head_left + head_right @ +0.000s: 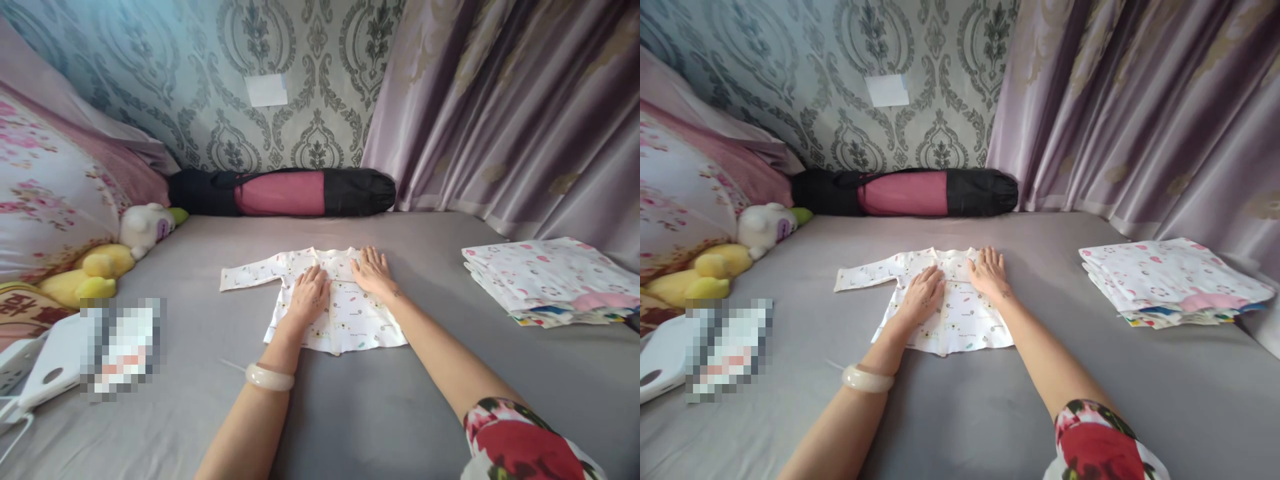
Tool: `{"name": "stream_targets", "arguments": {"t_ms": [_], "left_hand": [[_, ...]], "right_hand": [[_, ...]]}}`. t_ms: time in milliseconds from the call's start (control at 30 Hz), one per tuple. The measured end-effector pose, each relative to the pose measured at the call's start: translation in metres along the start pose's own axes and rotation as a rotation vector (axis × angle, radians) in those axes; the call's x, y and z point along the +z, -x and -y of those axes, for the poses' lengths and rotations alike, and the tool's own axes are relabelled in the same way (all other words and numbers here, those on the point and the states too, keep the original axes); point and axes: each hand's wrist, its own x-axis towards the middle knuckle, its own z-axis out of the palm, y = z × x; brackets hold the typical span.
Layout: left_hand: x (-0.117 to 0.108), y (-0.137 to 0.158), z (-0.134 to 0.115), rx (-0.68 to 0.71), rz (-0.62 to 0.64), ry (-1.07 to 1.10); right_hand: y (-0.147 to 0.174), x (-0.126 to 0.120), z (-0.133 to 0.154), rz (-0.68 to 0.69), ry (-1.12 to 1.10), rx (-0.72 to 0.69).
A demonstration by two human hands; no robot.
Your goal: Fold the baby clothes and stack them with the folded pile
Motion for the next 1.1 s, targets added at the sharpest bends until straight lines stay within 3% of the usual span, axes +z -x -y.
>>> {"name": "stream_targets", "arguments": {"t_ms": [367, 567, 700, 867, 1100], "left_hand": [[0.003, 0.002, 0.003, -0.001, -0.008, -0.012], [-0.002, 0.0, 0.002, -0.01, -0.065, 0.009], [0.001, -0.001, 0.009, -0.074, -0.112, -0.007], [0.002, -0.003, 0.017, -0.117, -0.147, 0.03], [-0.004, -0.009, 0.022, -0.236, -0.211, 0.232]], "right_hand": [[-0.001, 0.002, -0.004, 0.015, 0.032, 0.031], [-0.007, -0.003, 0.017, -0.006, 0.004, 0.019], [-0.009, 0.008, 0.034, -0.009, -0.026, 0.012], [-0.011, 0.019, 0.036, -0.065, -0.007, 0.025], [-0.001, 0.005, 0.048, -0.037, -0.1, 0.031]]}}
